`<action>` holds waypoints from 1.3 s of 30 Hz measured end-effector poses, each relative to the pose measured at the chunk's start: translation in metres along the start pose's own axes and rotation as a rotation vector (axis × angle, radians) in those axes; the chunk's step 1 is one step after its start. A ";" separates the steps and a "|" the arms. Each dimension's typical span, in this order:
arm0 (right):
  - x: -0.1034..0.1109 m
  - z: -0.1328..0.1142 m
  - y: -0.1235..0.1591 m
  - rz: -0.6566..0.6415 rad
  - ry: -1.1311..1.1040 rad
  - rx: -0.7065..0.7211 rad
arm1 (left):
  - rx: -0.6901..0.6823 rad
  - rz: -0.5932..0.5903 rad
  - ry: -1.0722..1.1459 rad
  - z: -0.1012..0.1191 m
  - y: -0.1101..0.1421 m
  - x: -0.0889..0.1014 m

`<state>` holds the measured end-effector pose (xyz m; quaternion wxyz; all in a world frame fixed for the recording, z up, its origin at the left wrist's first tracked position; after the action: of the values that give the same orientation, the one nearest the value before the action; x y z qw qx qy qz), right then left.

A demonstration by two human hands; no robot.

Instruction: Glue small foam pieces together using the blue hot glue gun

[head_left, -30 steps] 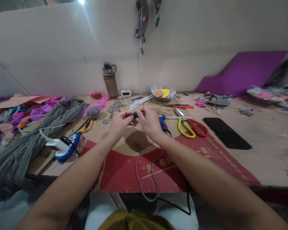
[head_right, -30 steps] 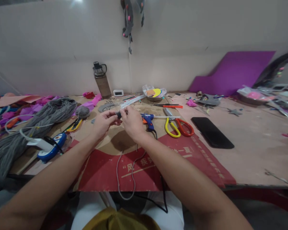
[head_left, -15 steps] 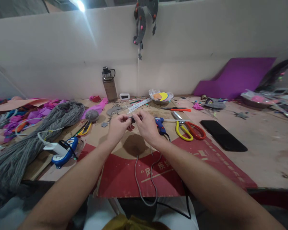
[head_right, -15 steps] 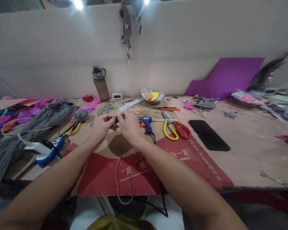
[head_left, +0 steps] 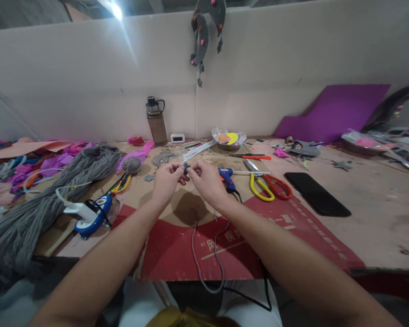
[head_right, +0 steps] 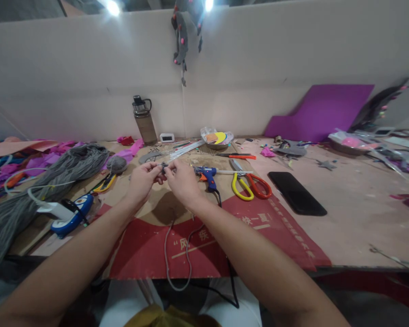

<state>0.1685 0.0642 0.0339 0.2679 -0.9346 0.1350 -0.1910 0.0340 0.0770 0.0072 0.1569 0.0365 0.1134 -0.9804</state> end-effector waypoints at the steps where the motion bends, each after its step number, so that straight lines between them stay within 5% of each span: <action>1: 0.000 0.001 -0.001 0.004 0.008 -0.014 | -0.010 -0.011 -0.005 0.001 0.000 -0.001; 11: 0.011 0.001 -0.005 0.080 0.093 0.017 | -0.072 -0.048 -0.115 0.009 0.003 -0.003; 15: 0.009 0.002 -0.004 0.015 0.010 0.017 | -0.061 -0.098 -0.133 0.006 0.003 -0.005; 26: -0.006 0.052 -0.009 -0.043 -0.256 -0.342 | 0.383 -0.315 0.132 -0.021 0.007 -0.020; 33: -0.023 0.055 0.001 -0.235 -0.130 -0.321 | 0.219 -0.255 -0.214 -0.024 0.004 -0.012; 39: -0.033 0.074 0.012 -0.380 0.071 -0.296 | 0.311 -0.306 -0.394 -0.057 0.006 -0.005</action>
<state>0.1686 0.0991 -0.0401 0.0823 -0.9650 -0.0076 -0.2487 0.0426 0.0864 -0.0486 0.0187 -0.1487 -0.0670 -0.9864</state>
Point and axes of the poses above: each hand's wrist, its own y-axis away from the middle knuckle, its own x-axis out of the back of the hand, z = x × y, the point moved 9 cm from there along -y, towards the middle knuckle, and after that the axes turned 14 degrees about z, right-handed, at the moved point
